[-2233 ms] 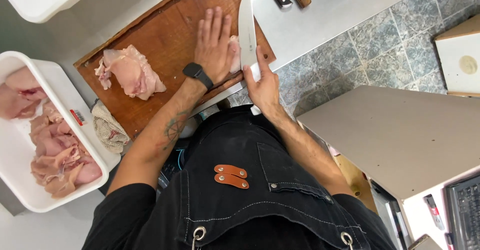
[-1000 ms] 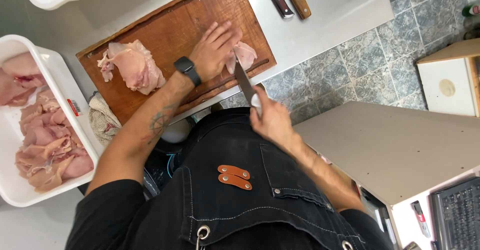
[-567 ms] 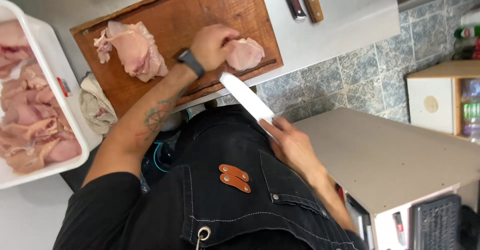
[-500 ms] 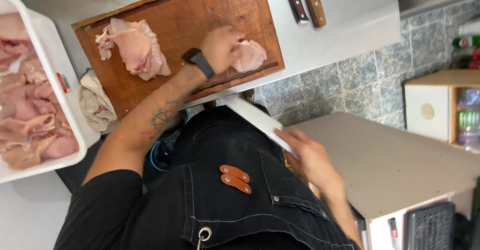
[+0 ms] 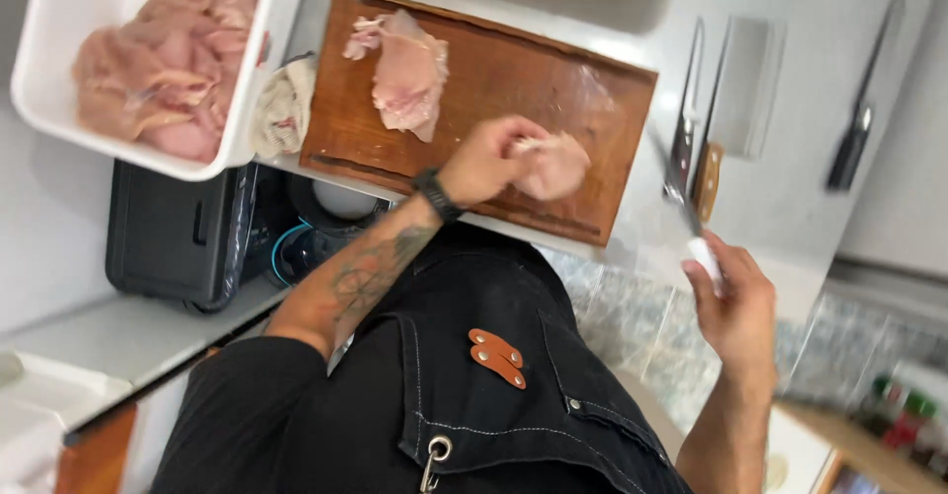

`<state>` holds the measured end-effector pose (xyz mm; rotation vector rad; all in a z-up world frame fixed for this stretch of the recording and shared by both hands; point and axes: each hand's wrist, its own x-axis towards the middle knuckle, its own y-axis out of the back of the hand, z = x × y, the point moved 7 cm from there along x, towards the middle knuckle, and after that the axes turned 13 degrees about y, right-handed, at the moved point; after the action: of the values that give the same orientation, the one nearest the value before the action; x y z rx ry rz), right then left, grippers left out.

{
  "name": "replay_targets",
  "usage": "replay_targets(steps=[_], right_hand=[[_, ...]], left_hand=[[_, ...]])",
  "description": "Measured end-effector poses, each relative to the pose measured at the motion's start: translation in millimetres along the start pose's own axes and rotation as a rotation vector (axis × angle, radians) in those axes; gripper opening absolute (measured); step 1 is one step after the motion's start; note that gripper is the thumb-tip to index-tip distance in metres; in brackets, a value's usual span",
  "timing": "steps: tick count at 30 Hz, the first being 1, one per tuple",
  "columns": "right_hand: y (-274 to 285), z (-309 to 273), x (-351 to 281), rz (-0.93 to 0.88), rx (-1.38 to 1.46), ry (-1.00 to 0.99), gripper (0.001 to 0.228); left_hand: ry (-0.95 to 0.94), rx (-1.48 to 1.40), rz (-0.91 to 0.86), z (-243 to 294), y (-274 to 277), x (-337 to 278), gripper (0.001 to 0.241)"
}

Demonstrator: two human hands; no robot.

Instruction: Trimming and slicing raw chicken breasts on a wooden cutting board using a chef's knife

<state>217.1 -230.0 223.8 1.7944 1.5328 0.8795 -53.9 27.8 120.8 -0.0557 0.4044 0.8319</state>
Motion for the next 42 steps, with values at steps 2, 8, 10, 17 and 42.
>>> replay_targets(steps=[2,8,10,17,42], right_hand=[[-22,18,48,-0.038,-0.13,0.121,0.039],[-85,-10,181,-0.271,-0.269,0.535,0.03],[-106,-27,221,-0.325,-0.225,0.59,0.032],[-122,-124,306,-0.485,-0.269,0.752,0.052],[-26,-573,273,-0.028,-1.036,0.915,0.014]], left_hand=[[-0.003,-0.133,0.198,15,53,-15,0.038],[0.031,0.479,0.959,-36,159,-30,0.044],[0.006,0.495,0.983,-27,167,-31,0.043],[0.368,-0.016,0.607,-39,192,-30,0.064],[-0.1,1.19,0.231,-44,468,81,0.066]])
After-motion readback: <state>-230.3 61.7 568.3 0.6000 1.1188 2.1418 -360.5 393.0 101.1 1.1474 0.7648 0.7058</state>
